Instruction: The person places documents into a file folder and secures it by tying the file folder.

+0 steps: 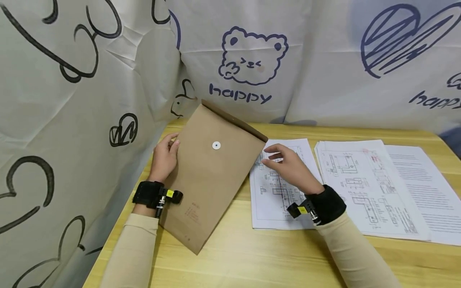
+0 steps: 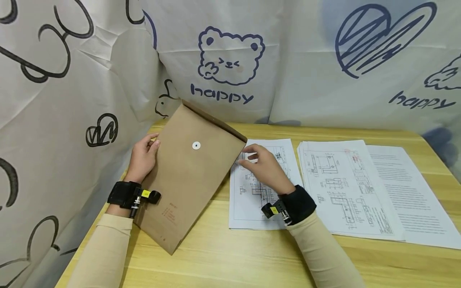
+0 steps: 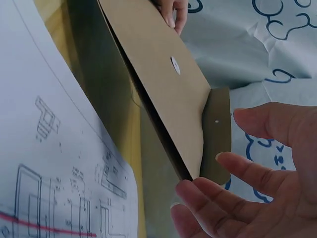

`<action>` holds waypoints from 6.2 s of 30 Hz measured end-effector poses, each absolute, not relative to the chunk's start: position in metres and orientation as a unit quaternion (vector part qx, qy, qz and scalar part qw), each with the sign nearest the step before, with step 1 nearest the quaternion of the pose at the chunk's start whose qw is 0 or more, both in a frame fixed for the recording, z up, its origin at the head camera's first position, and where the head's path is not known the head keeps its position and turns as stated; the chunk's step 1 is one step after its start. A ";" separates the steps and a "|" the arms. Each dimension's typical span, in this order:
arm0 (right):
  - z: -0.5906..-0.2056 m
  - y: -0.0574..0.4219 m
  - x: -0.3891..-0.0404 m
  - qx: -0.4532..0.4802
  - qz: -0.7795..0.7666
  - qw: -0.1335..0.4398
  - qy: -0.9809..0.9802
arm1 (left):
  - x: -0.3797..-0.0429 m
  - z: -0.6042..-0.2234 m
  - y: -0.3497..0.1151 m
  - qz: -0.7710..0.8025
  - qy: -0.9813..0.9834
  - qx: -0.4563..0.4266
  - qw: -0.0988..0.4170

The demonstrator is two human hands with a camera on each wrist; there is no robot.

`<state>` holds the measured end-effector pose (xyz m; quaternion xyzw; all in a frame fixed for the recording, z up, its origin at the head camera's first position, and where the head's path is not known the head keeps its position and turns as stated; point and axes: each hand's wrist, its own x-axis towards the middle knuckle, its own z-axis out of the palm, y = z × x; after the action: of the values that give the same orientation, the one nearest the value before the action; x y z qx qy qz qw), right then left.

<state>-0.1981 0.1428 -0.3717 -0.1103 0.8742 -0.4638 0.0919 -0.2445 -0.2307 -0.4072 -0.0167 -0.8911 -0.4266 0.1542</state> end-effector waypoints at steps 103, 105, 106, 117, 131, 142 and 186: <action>-0.388 0.170 -0.169 -0.173 -0.452 0.063 0.873 | -0.234 -0.392 -0.180 -0.381 -0.898 -0.210 0.064; -0.388 0.170 -0.169 -0.170 -0.457 0.059 0.871 | -0.232 -0.391 -0.178 -0.385 -0.897 -0.208 0.064; -0.387 0.170 -0.169 -0.169 -0.458 0.055 0.871 | -0.232 -0.391 -0.177 -0.390 -0.895 -0.208 0.063; -0.387 0.167 -0.165 -0.167 -0.481 0.067 0.858 | -0.222 -0.371 -0.149 -0.386 -0.866 -0.288 0.137; -0.386 0.162 -0.161 -0.162 -0.505 0.082 0.844 | -0.202 -0.353 -0.086 -0.287 -0.834 -0.451 0.132; -0.384 0.159 -0.158 -0.172 -0.515 0.071 0.836 | -0.190 -0.353 -0.074 -0.206 -0.841 -0.481 0.138; -0.391 0.150 -0.153 -0.162 -0.550 0.062 0.817 | -0.188 -0.358 -0.069 -0.145 -0.837 -0.488 0.200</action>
<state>-0.1531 0.1498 -0.3908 -0.1624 0.8170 -0.5497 0.0625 -0.1882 -0.0690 -0.3581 -0.4876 -0.8373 -0.1451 0.2002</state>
